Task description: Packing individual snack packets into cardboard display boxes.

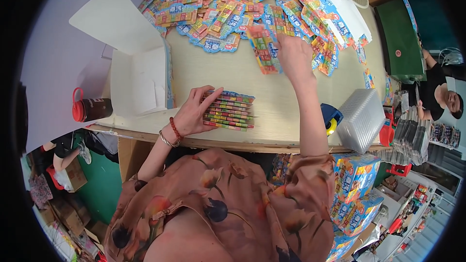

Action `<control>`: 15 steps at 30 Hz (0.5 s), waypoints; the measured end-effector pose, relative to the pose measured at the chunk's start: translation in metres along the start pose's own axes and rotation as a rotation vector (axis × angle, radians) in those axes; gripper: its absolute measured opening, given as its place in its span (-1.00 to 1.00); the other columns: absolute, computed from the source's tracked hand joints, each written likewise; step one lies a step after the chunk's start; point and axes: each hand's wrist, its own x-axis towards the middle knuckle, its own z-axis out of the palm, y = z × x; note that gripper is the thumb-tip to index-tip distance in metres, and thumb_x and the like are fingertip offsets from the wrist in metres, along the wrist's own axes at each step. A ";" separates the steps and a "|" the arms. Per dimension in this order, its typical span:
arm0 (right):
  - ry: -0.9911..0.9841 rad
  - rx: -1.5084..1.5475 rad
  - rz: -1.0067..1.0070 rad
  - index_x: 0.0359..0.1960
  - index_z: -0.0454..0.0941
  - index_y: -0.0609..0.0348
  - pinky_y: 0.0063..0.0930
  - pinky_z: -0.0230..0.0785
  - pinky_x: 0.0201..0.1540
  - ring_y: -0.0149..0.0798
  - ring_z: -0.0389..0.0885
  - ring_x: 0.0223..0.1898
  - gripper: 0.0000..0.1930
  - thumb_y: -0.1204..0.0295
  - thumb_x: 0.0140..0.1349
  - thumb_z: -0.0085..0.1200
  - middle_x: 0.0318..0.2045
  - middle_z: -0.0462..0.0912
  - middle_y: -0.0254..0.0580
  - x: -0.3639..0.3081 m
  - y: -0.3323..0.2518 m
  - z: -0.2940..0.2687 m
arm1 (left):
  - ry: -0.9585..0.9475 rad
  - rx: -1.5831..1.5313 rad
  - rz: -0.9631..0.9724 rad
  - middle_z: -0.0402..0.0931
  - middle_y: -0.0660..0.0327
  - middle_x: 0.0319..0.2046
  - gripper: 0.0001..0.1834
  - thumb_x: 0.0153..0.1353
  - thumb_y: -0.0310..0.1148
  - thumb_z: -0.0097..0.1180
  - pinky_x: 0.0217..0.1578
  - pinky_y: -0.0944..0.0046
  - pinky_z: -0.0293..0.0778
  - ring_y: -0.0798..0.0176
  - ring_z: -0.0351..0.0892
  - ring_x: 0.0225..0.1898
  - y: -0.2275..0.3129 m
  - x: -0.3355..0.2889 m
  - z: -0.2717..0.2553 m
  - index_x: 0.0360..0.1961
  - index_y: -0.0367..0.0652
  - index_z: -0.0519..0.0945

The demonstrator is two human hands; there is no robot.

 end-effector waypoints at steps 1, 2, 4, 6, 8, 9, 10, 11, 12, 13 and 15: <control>0.019 -0.001 -0.034 -0.49 0.50 0.21 -0.15 0.37 -0.41 0.05 0.57 -0.45 -0.86 0.42 0.12 0.14 -0.56 0.57 -0.01 -0.001 -0.006 -0.004 | -0.001 0.001 -0.001 0.20 0.05 0.13 0.10 -0.26 -0.29 0.48 0.11 0.06 0.35 -0.08 0.28 0.04 0.000 0.000 0.000 0.37 0.06 0.15; 0.038 -0.004 -0.067 -0.48 0.51 0.20 -0.14 0.38 -0.40 0.05 0.57 -0.45 -0.87 0.41 0.11 0.14 -0.54 0.58 -0.01 -0.003 -0.009 -0.006 | -0.001 -0.022 -0.006 0.13 0.02 0.21 0.10 -0.26 -0.29 0.48 0.16 0.04 0.32 -0.12 0.23 0.11 0.001 -0.001 -0.001 0.37 0.08 0.16; -0.002 0.059 -0.170 -0.43 0.51 0.17 -0.14 0.38 -0.39 0.04 0.58 -0.44 -0.91 0.44 0.08 0.14 -0.52 0.58 -0.01 -0.008 -0.013 -0.010 | -0.002 -0.045 -0.012 0.05 -0.02 0.29 0.10 -0.27 -0.29 0.49 0.20 0.01 0.29 -0.17 0.19 0.19 0.001 -0.001 0.000 0.37 0.10 0.17; -0.043 0.123 -0.275 -0.38 0.52 0.15 -0.14 0.38 -0.39 0.03 0.59 -0.44 -0.90 0.47 0.06 0.14 -0.50 0.59 -0.02 -0.017 -0.018 -0.010 | 0.034 -0.012 0.025 -0.15 -0.08 0.39 0.12 -0.30 -0.29 0.51 0.28 -0.05 0.21 -0.26 0.02 0.32 -0.001 -0.002 0.002 0.37 0.14 0.18; -0.345 0.278 -0.246 -0.35 0.47 0.16 -0.09 0.41 -0.34 0.07 0.61 -0.36 -0.91 0.50 0.09 0.00 -0.46 0.59 -0.02 -0.029 -0.032 -0.007 | 0.053 0.041 0.042 -0.19 -0.09 0.40 0.14 -0.31 -0.29 0.52 0.28 -0.07 0.19 -0.29 -0.03 0.35 -0.001 -0.001 0.002 0.37 0.12 0.16; -0.428 0.270 -0.281 -0.31 0.47 0.15 -0.08 0.41 -0.31 0.08 0.60 -0.34 -0.88 0.50 0.09 -0.01 -0.46 0.59 -0.02 -0.033 -0.041 -0.005 | 0.075 0.094 0.057 -0.23 -0.11 0.41 0.17 -0.33 -0.29 0.53 0.29 -0.09 0.17 -0.32 -0.09 0.37 0.000 -0.001 0.002 0.38 0.09 0.14; -0.512 0.263 -0.317 -0.27 0.46 0.15 -0.07 0.40 -0.28 0.09 0.60 -0.32 -0.86 0.50 0.10 -0.01 -0.47 0.59 -0.01 -0.036 -0.051 -0.001 | 0.074 0.093 0.057 -0.23 -0.11 0.41 0.17 -0.33 -0.29 0.53 0.29 -0.09 0.17 -0.32 -0.09 0.37 -0.002 -0.002 0.004 0.38 0.09 0.14; -0.498 0.316 -0.399 -0.28 0.45 0.16 -0.13 0.39 -0.30 0.11 0.59 -0.34 -0.87 0.44 0.14 -0.01 -0.44 0.60 0.00 -0.041 -0.055 0.013 | 0.119 0.076 0.080 -0.19 -0.10 0.40 0.19 -0.34 -0.29 0.53 0.29 -0.07 0.19 -0.29 -0.04 0.35 -0.004 -0.002 0.007 0.39 0.04 0.11; -0.498 0.317 -0.396 -0.28 0.45 0.16 -0.13 0.39 -0.30 0.11 0.59 -0.34 -0.87 0.44 0.14 -0.01 -0.44 0.60 0.00 -0.043 -0.060 0.020 | 0.166 0.060 0.099 -0.15 -0.09 0.39 0.21 -0.36 -0.29 0.54 0.28 -0.05 0.20 -0.27 0.00 0.34 -0.006 -0.003 0.007 0.39 -0.02 0.09; -0.524 0.407 -0.391 -0.26 0.46 0.16 -0.13 0.39 -0.30 0.11 0.59 -0.34 -0.86 0.41 0.18 -0.02 -0.43 0.60 0.01 -0.045 -0.065 0.025 | 0.163 0.059 0.100 -0.15 -0.09 0.39 0.21 -0.36 -0.29 0.54 0.28 -0.05 0.20 -0.27 0.00 0.34 -0.007 -0.002 0.007 0.39 -0.02 0.09; -0.591 0.607 -0.322 -0.14 0.50 0.11 -0.14 0.39 -0.26 0.08 0.58 -0.33 -0.79 0.31 0.30 -0.04 -0.44 0.60 0.02 -0.040 -0.059 0.033 | 0.063 -0.041 0.095 0.02 -0.04 0.32 0.23 -0.36 -0.30 0.53 0.23 0.00 0.26 -0.19 0.13 0.26 -0.009 -0.002 0.006 0.39 -0.11 0.05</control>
